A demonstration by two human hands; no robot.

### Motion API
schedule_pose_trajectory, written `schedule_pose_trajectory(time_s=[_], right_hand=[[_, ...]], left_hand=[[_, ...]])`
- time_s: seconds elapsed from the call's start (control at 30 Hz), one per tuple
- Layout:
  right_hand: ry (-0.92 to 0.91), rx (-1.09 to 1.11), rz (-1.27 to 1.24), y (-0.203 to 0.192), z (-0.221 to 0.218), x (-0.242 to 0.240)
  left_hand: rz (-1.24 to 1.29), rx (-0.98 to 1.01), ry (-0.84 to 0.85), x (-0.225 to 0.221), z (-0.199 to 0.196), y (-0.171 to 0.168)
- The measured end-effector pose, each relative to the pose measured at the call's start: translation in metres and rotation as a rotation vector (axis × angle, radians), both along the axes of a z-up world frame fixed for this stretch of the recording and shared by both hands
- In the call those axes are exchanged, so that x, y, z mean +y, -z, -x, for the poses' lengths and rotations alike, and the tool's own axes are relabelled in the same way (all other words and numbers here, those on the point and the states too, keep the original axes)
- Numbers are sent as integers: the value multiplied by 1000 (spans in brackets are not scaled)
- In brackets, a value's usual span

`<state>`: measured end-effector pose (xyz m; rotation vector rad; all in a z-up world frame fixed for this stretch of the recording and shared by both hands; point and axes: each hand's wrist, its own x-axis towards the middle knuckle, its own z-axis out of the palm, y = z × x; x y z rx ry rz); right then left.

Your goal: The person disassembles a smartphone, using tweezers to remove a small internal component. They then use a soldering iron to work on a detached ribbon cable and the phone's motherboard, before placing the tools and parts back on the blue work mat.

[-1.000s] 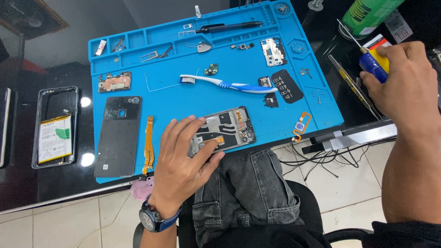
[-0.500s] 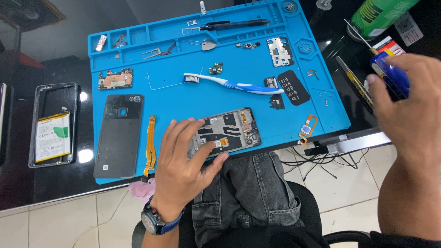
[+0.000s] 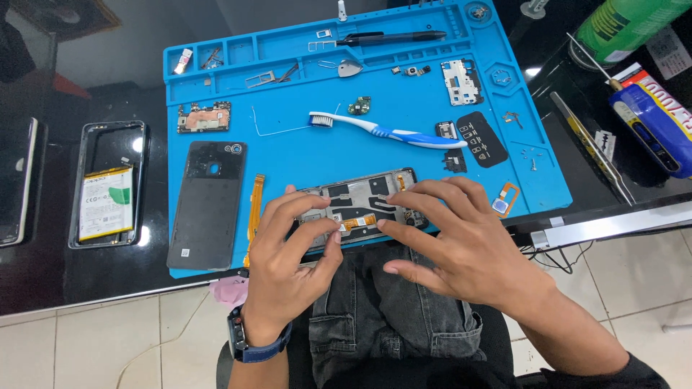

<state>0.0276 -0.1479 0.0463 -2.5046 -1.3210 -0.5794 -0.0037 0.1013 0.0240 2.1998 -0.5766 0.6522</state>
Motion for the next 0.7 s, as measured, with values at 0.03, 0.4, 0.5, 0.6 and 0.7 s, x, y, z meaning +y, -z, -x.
schedule_pose_trajectory(time_s=[0.03,0.4,0.5,0.6,0.7], right_hand=[[18,-37,37,0,-1,5],[-5,9,139,1,-6,33],[-24,1,132,-1,-7,41],[-27,10,138,1,-8,46],[-39,21,142,4,-7,51]], left_hand=[[14,10,2,0,0,0],[67,-9,-32,7,4,2],[37,-26,-72,11,12,2],[-85,-81,-135,16,15,8],[-162,-128,-138,21,16,14]])
